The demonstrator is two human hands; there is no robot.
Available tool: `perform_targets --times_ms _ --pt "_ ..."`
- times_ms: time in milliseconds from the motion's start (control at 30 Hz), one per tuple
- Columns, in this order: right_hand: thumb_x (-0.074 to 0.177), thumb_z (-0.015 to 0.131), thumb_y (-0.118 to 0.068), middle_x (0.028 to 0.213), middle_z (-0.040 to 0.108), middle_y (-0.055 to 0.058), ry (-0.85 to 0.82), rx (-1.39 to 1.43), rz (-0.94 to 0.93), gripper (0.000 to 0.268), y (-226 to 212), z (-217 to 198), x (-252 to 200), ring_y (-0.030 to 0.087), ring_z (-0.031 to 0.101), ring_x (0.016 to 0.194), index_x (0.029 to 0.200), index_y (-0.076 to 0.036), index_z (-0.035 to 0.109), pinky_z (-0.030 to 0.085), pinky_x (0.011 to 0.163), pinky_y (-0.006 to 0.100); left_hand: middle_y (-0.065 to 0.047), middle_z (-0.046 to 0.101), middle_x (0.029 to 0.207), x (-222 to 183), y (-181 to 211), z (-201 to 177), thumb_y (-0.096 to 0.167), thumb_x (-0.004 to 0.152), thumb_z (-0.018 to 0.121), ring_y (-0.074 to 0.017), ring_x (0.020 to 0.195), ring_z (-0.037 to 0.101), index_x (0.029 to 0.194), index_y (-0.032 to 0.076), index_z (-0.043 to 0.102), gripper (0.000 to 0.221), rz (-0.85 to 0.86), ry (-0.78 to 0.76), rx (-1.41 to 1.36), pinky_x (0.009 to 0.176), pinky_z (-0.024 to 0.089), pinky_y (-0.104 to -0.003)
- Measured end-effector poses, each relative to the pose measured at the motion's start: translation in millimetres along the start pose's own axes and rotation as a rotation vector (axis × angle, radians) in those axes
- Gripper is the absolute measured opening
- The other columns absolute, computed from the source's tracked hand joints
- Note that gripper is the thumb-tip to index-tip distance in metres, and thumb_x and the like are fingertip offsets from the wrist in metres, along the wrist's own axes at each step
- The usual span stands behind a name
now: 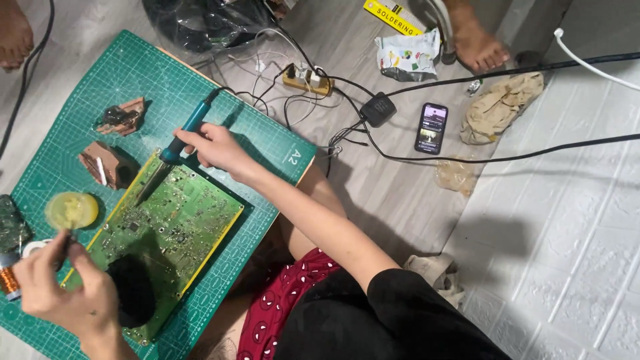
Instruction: Soldering electronic components onto a circuit board using a soldering iron and solder wire.
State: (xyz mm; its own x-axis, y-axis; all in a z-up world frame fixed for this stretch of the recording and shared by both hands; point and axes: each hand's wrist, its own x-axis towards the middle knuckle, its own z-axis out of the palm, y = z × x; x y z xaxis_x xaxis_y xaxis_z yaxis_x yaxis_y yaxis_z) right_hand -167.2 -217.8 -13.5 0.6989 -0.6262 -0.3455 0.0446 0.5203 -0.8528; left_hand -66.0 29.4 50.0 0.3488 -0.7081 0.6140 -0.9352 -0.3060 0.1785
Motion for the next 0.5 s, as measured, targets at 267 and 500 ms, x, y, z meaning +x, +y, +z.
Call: perform_targets --times_ms 267,500 --pt "0.081 0.061 -0.029 0.065 0.058 0.007 -0.074 -0.199 -0.031 0.034 -1 -8 18 0.008 0.05 0.045 0.084 0.004 0.061 0.039 0.038 0.019 -0.015 0.06 0.096 -27 65 -3 -0.007 0.082 0.07 -0.0234 0.072 0.055 0.105 -0.003 0.072 0.024 -0.229 -0.222 -0.028 0.061 0.047 -0.032" --pt "0.086 0.059 -0.02 0.063 0.056 0.003 -0.239 -0.134 -0.058 0.031 10 -22 26 0.008 0.052 0.05 0.102 0.006 0.063 0.042 0.045 0.018 -0.006 0.068 0.103 -27 63 -69 0.004 0.073 0.079 -0.0232 0.1 0.062 0.102 0.004 0.068 0.03 -0.085 -0.123 0.116 0.089 0.045 -0.036"
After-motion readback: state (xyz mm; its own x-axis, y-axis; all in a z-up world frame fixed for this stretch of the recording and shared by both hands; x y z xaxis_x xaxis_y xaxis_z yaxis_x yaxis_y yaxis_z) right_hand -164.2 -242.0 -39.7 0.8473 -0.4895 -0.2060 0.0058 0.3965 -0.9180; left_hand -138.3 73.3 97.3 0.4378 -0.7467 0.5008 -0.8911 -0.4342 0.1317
